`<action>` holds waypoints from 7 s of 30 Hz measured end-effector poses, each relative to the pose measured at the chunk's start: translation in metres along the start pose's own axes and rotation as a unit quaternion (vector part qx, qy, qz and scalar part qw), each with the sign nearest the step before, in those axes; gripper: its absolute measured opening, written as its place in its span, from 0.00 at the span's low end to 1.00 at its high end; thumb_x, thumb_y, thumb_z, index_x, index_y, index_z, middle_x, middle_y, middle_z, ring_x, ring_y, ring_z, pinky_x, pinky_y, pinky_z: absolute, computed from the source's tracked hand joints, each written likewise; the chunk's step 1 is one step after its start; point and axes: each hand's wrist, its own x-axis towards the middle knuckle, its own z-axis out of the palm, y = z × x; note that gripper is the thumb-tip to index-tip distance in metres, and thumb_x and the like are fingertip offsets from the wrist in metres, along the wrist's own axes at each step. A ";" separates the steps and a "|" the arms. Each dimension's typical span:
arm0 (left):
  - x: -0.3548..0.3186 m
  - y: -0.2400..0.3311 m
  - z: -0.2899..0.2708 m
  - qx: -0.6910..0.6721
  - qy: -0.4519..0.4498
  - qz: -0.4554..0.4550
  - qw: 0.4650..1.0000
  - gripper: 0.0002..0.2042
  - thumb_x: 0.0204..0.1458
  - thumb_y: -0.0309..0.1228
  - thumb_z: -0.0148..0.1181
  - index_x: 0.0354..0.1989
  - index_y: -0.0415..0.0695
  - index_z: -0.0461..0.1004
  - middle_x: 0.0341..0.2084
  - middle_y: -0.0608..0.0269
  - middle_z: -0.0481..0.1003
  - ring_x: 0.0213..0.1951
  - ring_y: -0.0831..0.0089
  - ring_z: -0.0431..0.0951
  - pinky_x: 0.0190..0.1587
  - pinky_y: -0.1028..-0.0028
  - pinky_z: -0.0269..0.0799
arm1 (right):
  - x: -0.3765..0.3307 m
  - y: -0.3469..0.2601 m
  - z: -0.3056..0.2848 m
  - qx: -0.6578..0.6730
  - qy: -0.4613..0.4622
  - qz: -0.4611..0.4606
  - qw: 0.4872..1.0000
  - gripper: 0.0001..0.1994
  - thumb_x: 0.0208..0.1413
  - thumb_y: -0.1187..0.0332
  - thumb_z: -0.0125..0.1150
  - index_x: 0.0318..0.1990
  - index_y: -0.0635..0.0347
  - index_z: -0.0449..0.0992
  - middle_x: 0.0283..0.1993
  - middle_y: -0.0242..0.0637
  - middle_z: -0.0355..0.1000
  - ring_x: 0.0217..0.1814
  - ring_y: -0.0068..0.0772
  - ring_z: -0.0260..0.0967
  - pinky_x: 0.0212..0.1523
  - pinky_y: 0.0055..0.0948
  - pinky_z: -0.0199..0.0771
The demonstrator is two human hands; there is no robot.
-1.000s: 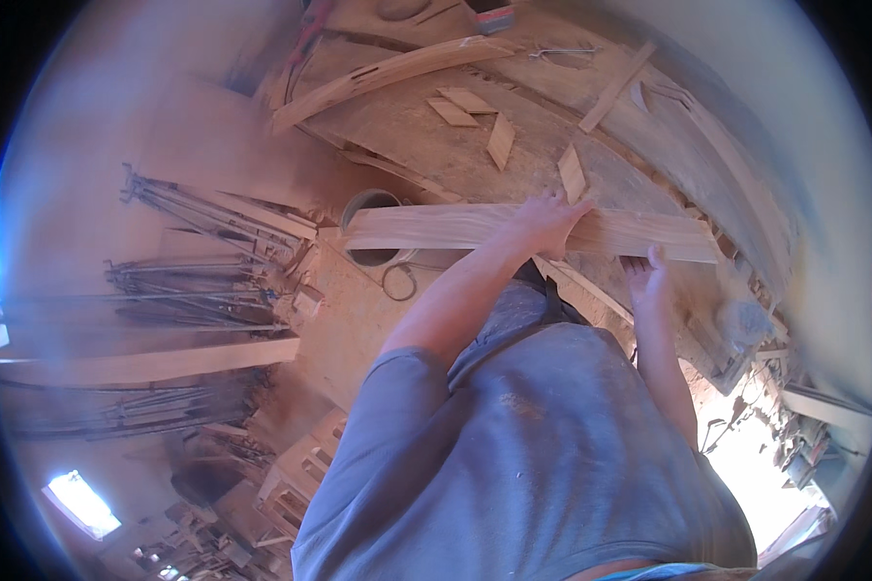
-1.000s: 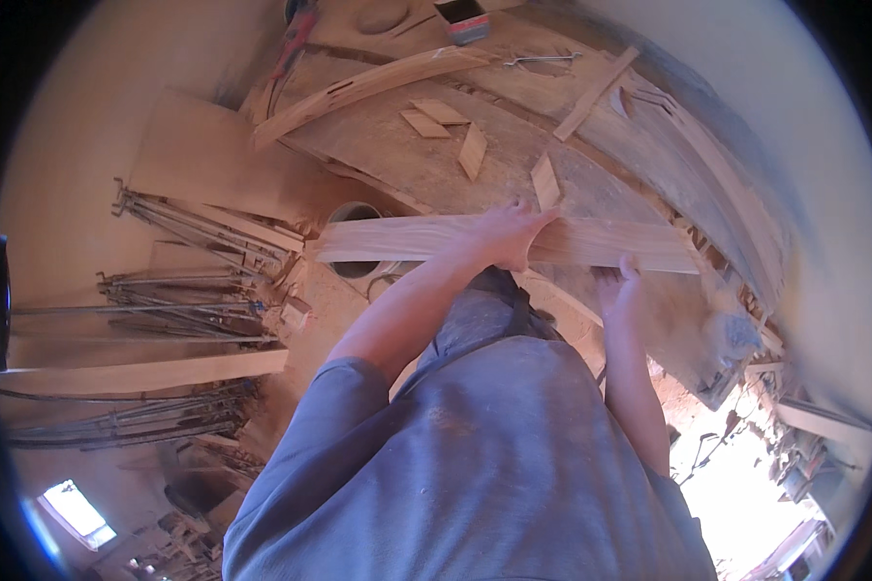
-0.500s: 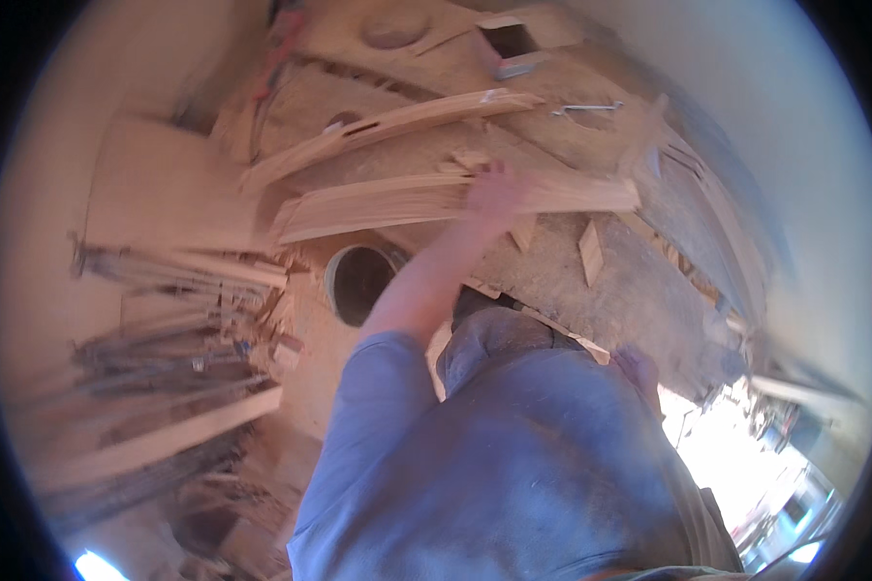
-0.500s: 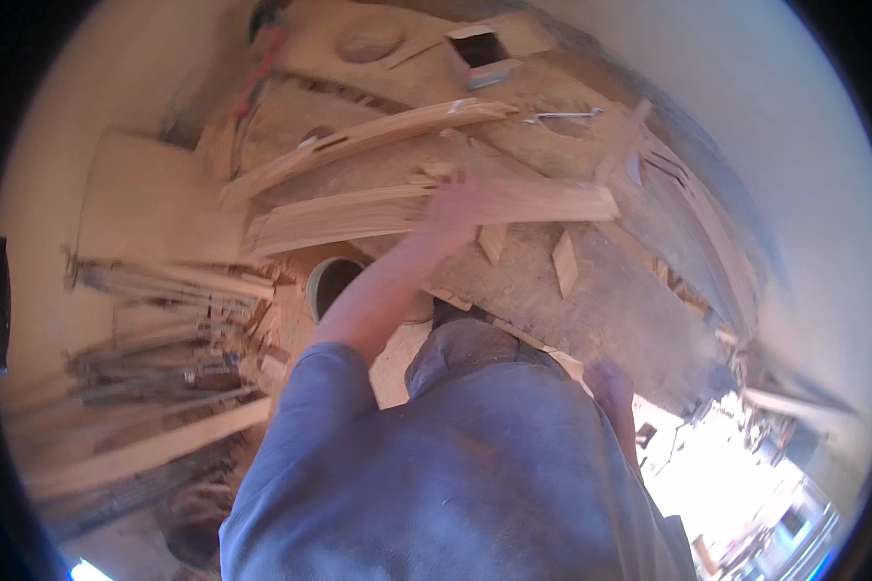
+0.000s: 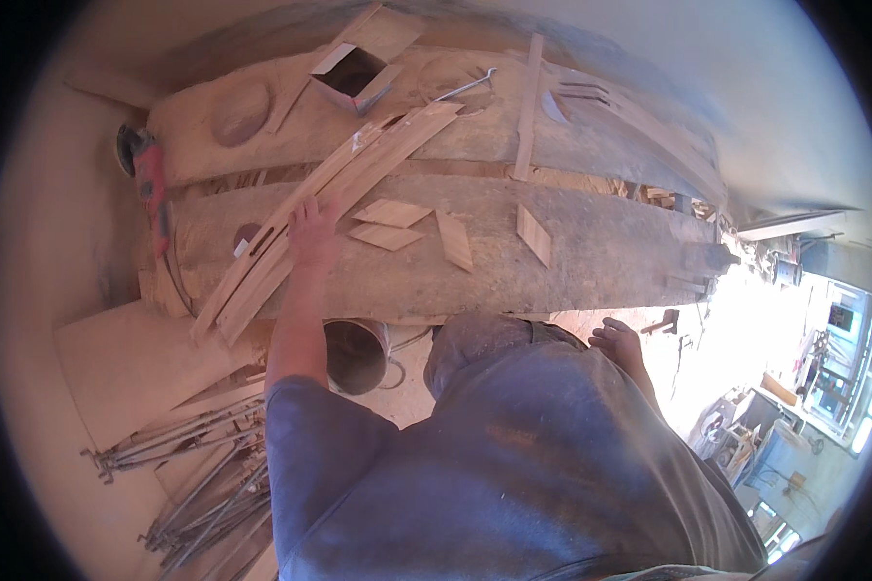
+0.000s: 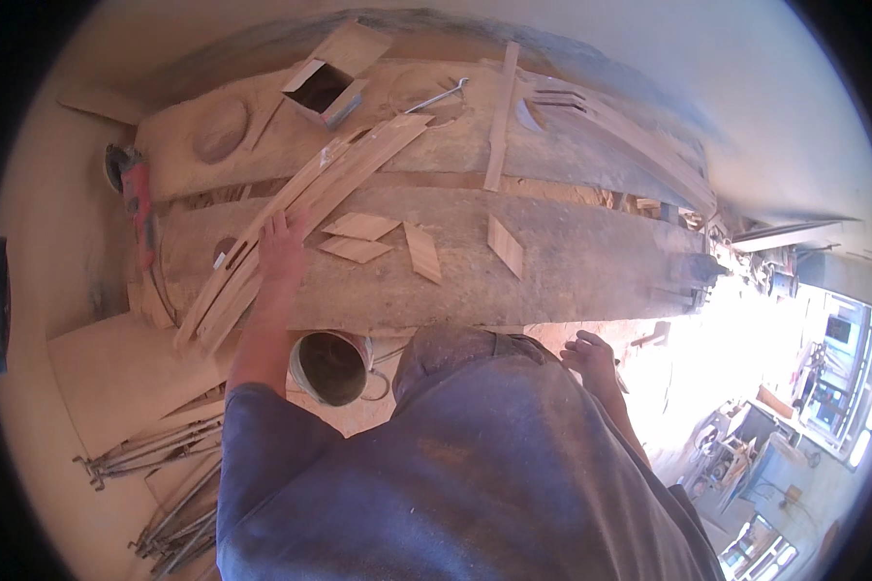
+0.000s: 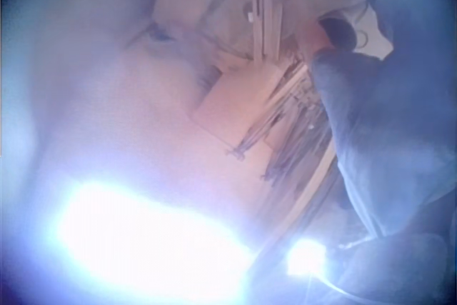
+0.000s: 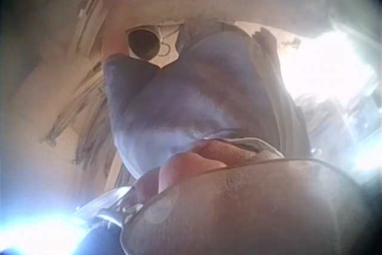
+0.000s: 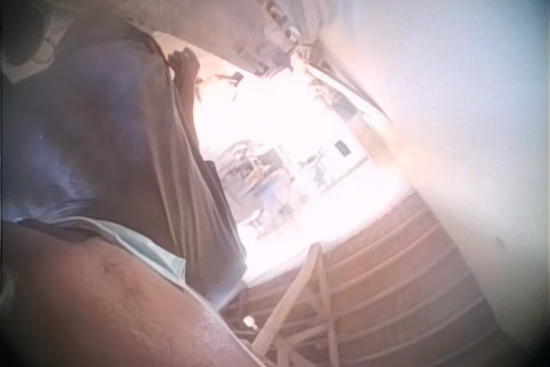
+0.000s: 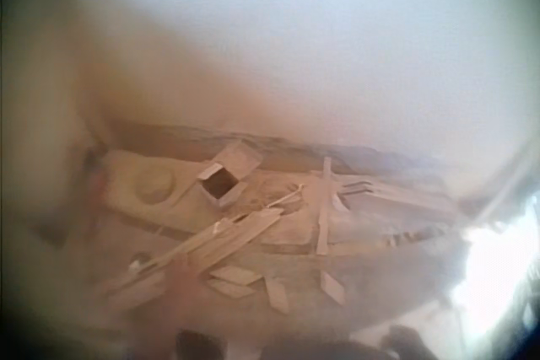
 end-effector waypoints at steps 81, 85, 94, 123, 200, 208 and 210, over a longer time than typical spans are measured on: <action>0.358 0.778 0.041 -0.789 -0.224 -0.378 0.429 0.39 0.66 0.52 0.59 0.77 0.45 0.50 0.63 0.40 0.61 0.56 0.48 0.73 0.62 0.47 0.76 | 0.015 0.198 -0.326 0.004 0.218 0.155 0.964 0.24 0.56 0.71 0.62 0.61 0.71 0.75 0.34 0.44 0.81 0.32 0.32 0.81 0.34 0.32 0.80; 0.368 0.788 0.029 -0.783 -0.156 -0.385 0.462 0.36 0.65 0.51 0.61 0.75 0.45 0.57 0.63 0.45 0.63 0.57 0.48 0.73 0.61 0.49 0.78 | 0.043 0.130 -0.330 0.082 0.257 0.130 0.954 0.24 0.57 0.71 0.61 0.61 0.71 0.75 0.37 0.44 0.81 0.33 0.31 0.80 0.35 0.31 0.79; 0.339 0.796 0.023 -0.807 -0.049 -0.340 0.481 0.31 0.65 0.42 0.63 0.67 0.31 0.63 0.59 0.44 0.71 0.59 0.47 0.74 0.60 0.48 0.80 | 0.069 0.100 -0.324 0.020 0.159 0.155 0.975 0.25 0.60 0.74 0.61 0.65 0.72 0.70 0.41 0.45 0.80 0.37 0.31 0.80 0.35 0.29 0.80; 0.245 0.600 -0.337 -0.546 0.272 -0.029 0.792 0.26 0.55 0.36 0.74 0.57 0.33 0.77 0.52 0.49 0.80 0.51 0.56 0.80 0.60 0.52 0.75 | 0.217 -0.107 -0.426 -0.287 0.351 -0.440 0.775 0.19 0.53 0.71 0.68 0.55 0.50 0.81 0.58 0.46 0.72 0.58 0.50 0.74 0.54 0.44 0.78; -0.028 0.647 0.031 -0.021 -0.175 0.259 0.950 0.22 0.42 0.37 0.78 0.45 0.48 0.76 0.39 0.56 0.80 0.46 0.52 0.80 0.46 0.53 0.79 | 0.253 -0.037 -0.394 0.185 0.035 0.103 0.977 0.07 0.51 0.78 0.60 0.23 0.62 0.72 0.20 0.35 0.66 0.16 0.26 0.61 0.15 0.29 0.53; -0.025 0.648 0.029 -0.019 -0.184 0.256 0.949 0.23 0.40 0.37 0.79 0.44 0.47 0.76 0.38 0.54 0.80 0.45 0.52 0.80 0.46 0.53 0.79 | 0.237 -0.054 -0.368 0.199 0.047 0.058 0.977 0.09 0.51 0.78 0.60 0.21 0.63 0.71 0.19 0.38 0.67 0.15 0.29 0.61 0.14 0.31 0.53; -0.024 0.648 0.028 -0.017 -0.189 0.255 0.948 0.23 0.39 0.37 0.79 0.44 0.47 0.76 0.38 0.54 0.80 0.45 0.51 0.81 0.46 0.53 0.79 | 0.224 -0.066 -0.360 0.236 -0.001 0.043 0.971 0.12 0.53 0.78 0.61 0.19 0.62 0.69 0.18 0.37 0.63 0.14 0.29 0.57 0.15 0.32 0.51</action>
